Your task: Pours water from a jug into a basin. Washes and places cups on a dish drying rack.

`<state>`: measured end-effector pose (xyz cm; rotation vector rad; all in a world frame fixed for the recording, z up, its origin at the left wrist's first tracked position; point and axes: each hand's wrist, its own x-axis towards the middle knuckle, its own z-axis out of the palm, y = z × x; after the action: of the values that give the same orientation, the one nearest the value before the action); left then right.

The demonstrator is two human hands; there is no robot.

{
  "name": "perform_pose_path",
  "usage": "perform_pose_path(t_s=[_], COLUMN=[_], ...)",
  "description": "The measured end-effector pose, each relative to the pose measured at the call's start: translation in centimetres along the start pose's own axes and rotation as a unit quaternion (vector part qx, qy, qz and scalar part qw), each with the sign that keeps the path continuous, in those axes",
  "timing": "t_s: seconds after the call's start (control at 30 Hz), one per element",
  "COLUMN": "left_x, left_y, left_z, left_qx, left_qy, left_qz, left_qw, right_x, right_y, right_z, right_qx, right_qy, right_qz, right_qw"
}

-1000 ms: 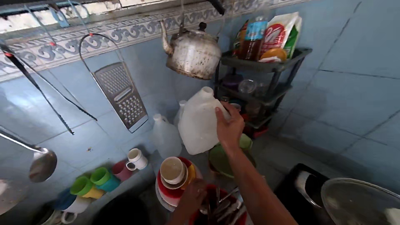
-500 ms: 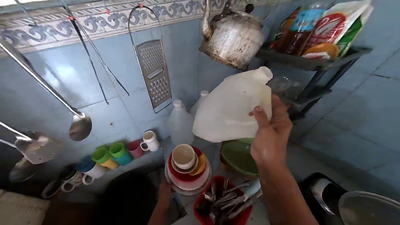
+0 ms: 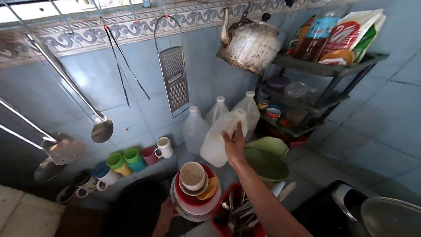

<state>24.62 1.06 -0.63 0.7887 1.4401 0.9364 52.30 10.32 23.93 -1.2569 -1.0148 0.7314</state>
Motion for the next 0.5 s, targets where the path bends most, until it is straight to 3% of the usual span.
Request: perform_pose_path(t_s=[0.13,0.3,0.5], left_x=[-0.4,-0.7,-1.0], left_y=[-0.7,-1.1,-1.3], left_z=[-0.9,-1.0,-0.9], left_qx=[-0.007,-0.013,-0.038], left_qy=[-0.014,-0.014,-0.027], left_qz=[-0.003,0.006,0.018], left_qw=[1.0,1.0,0.999], right_x=[0.2,0.3,0.3], right_y=[2.8,6.4,6.0], right_z=[2.6,3.8,3.2], right_qx=[-0.106,-0.239,-0.319], right_qy=[-0.001,-0.035,-0.088], right_qz=[0.035,0.015,0.01], right_qw=[0.994,0.97,0.944])
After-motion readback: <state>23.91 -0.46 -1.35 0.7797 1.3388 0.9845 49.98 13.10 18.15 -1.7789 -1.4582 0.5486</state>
